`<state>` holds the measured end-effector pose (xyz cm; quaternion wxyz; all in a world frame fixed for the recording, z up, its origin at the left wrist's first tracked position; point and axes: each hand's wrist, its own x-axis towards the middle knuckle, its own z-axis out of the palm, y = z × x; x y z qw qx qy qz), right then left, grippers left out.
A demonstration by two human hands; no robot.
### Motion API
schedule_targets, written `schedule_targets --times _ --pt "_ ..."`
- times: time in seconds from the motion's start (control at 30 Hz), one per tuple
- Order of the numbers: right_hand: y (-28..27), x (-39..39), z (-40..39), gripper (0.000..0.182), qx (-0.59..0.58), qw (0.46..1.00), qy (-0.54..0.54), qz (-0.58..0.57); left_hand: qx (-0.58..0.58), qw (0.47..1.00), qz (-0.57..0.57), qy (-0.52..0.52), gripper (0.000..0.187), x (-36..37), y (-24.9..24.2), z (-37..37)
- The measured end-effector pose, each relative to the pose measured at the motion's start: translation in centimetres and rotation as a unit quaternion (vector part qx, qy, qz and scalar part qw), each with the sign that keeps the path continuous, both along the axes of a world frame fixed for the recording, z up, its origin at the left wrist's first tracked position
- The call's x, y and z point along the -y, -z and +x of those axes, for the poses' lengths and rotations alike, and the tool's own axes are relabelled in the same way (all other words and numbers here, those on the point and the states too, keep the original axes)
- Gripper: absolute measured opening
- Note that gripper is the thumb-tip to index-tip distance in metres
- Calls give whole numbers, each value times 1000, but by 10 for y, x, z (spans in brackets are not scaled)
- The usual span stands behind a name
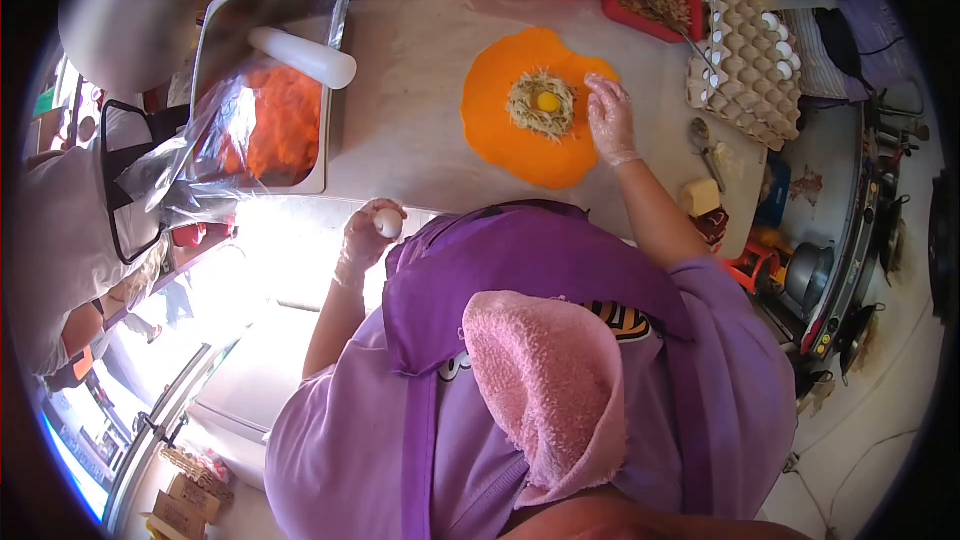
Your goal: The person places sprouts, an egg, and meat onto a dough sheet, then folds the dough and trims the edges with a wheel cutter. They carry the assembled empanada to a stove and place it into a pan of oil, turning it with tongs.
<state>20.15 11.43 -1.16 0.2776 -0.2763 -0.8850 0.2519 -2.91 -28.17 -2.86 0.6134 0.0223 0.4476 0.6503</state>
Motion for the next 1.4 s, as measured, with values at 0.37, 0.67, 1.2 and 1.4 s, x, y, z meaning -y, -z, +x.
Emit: schedule_targets --times 0.37,0.67,1.2,1.4 --pt "26 11 -3 35 60 996 -1 59 -428 826 -337 148 29 12 134 18" --pt "29 10 -1 35 113 993 26 32 -697 678 -114 202 32 -86 252 57" --pt "23 14 -1 34 132 991 37 -6 -501 816 -157 242 33 -124 256 63" --pt "25 9 4 38 56 996 31 -69 -419 835 -255 250 34 -40 193 49"
